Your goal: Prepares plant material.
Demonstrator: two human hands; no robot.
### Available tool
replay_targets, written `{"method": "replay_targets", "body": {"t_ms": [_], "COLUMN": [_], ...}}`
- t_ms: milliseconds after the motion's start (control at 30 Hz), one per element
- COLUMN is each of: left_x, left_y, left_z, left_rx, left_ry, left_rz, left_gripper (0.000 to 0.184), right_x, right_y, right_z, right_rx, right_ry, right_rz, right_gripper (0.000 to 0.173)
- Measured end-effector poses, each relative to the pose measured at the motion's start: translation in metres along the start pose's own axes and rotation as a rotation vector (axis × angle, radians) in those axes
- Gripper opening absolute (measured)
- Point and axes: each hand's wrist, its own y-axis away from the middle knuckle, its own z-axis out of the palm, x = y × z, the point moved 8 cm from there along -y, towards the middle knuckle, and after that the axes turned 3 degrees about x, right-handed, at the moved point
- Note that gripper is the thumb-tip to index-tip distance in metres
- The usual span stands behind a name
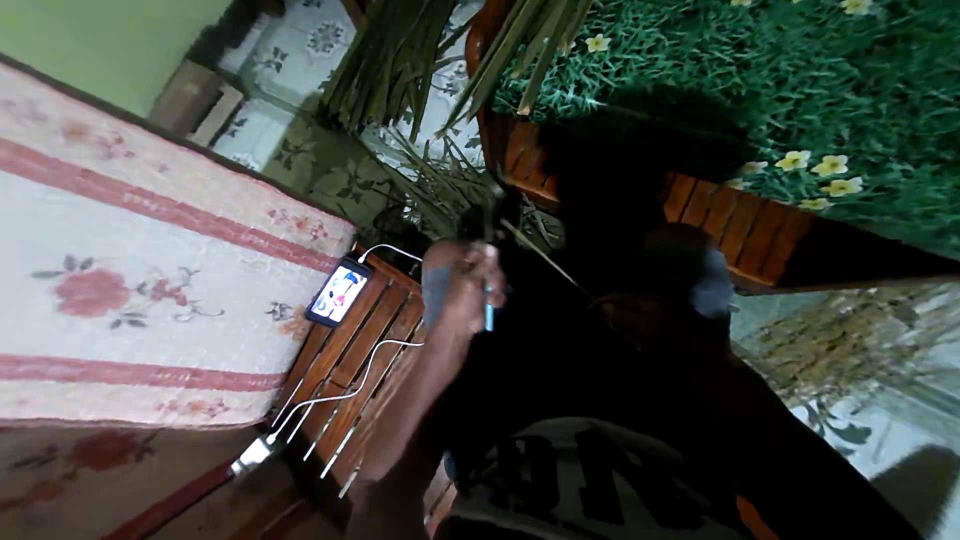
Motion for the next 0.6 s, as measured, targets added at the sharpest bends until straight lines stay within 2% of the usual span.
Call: {"method": "replay_targets", "body": {"t_ms": [33, 100, 167, 233, 333, 400, 500, 600], "left_x": [-0.016, -0.037, -0.035, -0.012, 0.037, 0.051, 0.016, -0.035], "left_y": [0.007, 0.02, 0.024, 0.015, -0.001, -0.004, 0.005, 0.029], "left_z": [0.018, 0.054, 0.067, 0.048, -0.009, -0.029, 0.003, 0.06], "left_rx": [-0.06, -0.254, -0.331, -0.22, 0.025, 0.059, -0.021, -0.266], "left_ry": [-0.1, -0.289, -0.336, -0.195, -0.004, 0.031, -0.08, -0.312], "left_rz": [-0.049, -0.088, -0.078, -0.045, 0.085, 0.134, 0.028, -0.113], "left_gripper": [0.018, 0.031, 0.028, 0.032, 0.033, 0.036, 0.024, 0.027], "right_x": [-0.001, -0.004, -0.005, -0.003, 0.001, 0.009, 0.004, -0.034], "right_y": [-0.004, -0.01, -0.007, 0.0, 0.014, 0.012, 0.007, 0.011], "right_z": [0.003, 0.01, 0.013, 0.003, -0.016, -0.024, -0.02, -0.001], "right_rx": [-0.011, -0.033, -0.046, -0.057, -0.06, 0.0, 0.041, -0.03], "right_ry": [0.002, 0.045, 0.106, 0.191, 0.327, 0.309, 0.248, 0.321], "right_rz": [-0.006, -0.047, -0.041, -0.046, -0.137, -0.162, -0.048, 0.062], "right_gripper": [0.031, 0.031, 0.029, 0.03, 0.03, 0.028, 0.03, 0.033]}}
